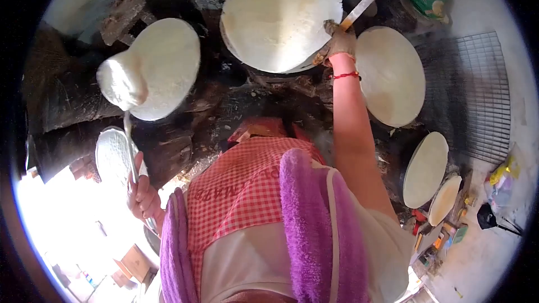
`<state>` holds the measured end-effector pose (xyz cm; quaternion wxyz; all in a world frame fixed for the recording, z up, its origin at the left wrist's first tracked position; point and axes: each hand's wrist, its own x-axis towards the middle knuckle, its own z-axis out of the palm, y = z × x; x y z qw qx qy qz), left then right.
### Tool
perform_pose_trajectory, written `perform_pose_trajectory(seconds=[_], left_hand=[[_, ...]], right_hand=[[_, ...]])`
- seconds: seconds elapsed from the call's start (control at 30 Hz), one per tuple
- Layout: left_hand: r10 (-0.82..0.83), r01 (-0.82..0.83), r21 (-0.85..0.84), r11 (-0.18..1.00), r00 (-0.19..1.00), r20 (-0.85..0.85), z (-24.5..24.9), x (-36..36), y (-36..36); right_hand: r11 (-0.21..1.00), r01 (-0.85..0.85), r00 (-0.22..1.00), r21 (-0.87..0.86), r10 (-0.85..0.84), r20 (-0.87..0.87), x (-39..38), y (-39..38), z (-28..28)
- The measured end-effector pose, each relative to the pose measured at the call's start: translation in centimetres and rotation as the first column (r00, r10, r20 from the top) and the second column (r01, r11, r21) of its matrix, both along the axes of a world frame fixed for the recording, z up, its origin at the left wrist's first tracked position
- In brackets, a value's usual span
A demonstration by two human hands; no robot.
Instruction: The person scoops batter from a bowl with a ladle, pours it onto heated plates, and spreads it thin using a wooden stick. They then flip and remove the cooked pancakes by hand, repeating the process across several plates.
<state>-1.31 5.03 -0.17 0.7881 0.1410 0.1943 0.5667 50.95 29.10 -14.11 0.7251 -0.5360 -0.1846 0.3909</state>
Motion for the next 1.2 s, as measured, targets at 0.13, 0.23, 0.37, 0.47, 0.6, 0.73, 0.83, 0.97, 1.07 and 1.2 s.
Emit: perform_pose_trajectory(seconds=[0.13, 0.23, 0.37, 0.47, 0.6, 0.73, 0.83, 0.97, 1.07, 1.2], left_hand=[[-0.007, 0.007, -0.002, 1.0, 0.988, 0.156, 0.3, -0.6, 3.3], [-0.036, 0.084, -0.162, 0.983, 0.96, 0.278, -0.7, -1.6, 7.5], [-0.1, 0.208, -0.314, 0.927, 0.94, 0.326, -3.7, -2.8, 9.4], [-0.131, 0.225, -0.322, 0.92, 0.949, 0.288, -3.3, -1.8, 8.8], [-0.177, 0.192, -0.207, 0.959, 0.98, 0.088, -0.1, 3.5, 7.4], [-0.13, 0.16, 0.008, 0.987, 0.826, -0.549, 2.1, 12.5, 3.5], [-0.441, 0.466, -0.089, 0.88, 0.736, -0.513, -0.1, 17.6, 1.5], [-0.478, 0.776, -0.389, 0.496, 0.619, 0.624, -2.4, 28.9, -2.5], [-0.529, 0.827, -0.392, 0.403, 0.56, 0.638, -2.5, 37.4, -5.7], [-0.57, 0.848, -0.415, 0.331, 0.53, 0.628, 0.1, 45.6, -10.3]], right_hand=[[0.984, -0.022, 0.955, -0.178, 0.073, 0.288, -5.3, -2.3, 8.0], [0.998, -0.044, 0.969, -0.041, 0.052, 0.24, -4.2, -2.6, 7.6], [0.957, 0.113, 0.858, -0.269, 0.043, 0.512, -4.7, -8.2, 12.2], [0.978, 0.079, 0.996, -0.192, -0.07, 0.054, 0.1, -14.3, 13.7], [0.924, 0.201, 0.972, -0.324, -0.148, 0.182, 11.4, -27.0, 14.7], [0.852, 0.343, 0.939, -0.396, -0.306, 0.156, 19.7, -42.2, 18.3], [0.81, 0.516, 0.789, -0.278, -0.324, 0.522, 27.0, -54.6, 20.1], [0.743, 0.572, 0.786, -0.346, -0.377, 0.49, 36.9, -68.2, 25.8], [0.573, 0.754, 0.575, -0.319, -0.343, 0.743, 41.1, -72.1, 30.1], [0.458, 0.838, 0.353, -0.296, -0.041, 0.935, 46.8, -75.7, 35.0]])
